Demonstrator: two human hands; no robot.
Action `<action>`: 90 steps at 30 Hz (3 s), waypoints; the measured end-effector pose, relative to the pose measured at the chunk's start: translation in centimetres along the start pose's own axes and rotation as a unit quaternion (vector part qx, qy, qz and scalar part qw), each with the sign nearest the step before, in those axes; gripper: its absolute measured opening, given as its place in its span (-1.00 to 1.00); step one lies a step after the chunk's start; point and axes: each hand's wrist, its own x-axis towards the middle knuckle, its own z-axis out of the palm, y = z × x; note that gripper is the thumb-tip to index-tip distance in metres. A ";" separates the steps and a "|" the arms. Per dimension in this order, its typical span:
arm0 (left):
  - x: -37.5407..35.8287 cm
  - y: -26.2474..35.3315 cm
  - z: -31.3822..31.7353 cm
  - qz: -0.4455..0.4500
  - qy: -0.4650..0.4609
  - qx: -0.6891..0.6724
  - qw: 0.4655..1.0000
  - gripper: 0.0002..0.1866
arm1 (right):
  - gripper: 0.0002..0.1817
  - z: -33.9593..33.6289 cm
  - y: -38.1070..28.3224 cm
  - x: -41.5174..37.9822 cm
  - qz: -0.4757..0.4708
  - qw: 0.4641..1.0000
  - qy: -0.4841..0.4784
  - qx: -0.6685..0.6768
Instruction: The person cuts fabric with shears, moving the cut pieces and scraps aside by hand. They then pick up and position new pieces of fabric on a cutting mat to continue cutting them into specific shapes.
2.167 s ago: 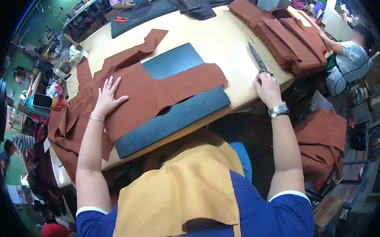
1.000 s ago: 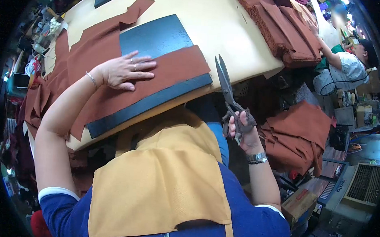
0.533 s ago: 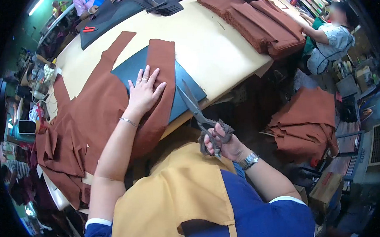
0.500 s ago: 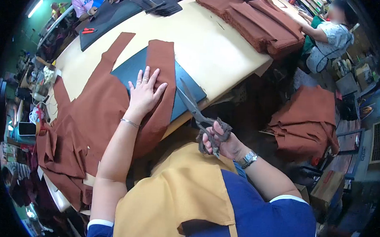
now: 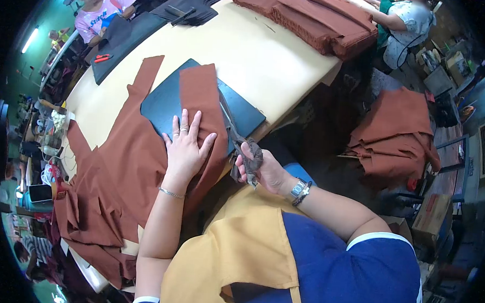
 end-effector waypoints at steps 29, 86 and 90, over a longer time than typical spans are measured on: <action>-2.5 1.0 -1.1 0.032 -0.011 -0.005 0.999 -0.28 | -0.62 1.3 1.1 0.1 -0.045 0.999 0.024 -0.011; -5.1 0.4 -2.5 0.096 -0.055 -0.024 0.994 -0.24 | -0.62 1.3 -0.1 0.5 -0.041 0.997 0.045 -0.056; -5.1 0.4 -2.5 0.096 -0.054 -0.023 0.994 -0.24 | -0.69 1.4 0.3 0.4 -0.068 0.996 0.047 -0.044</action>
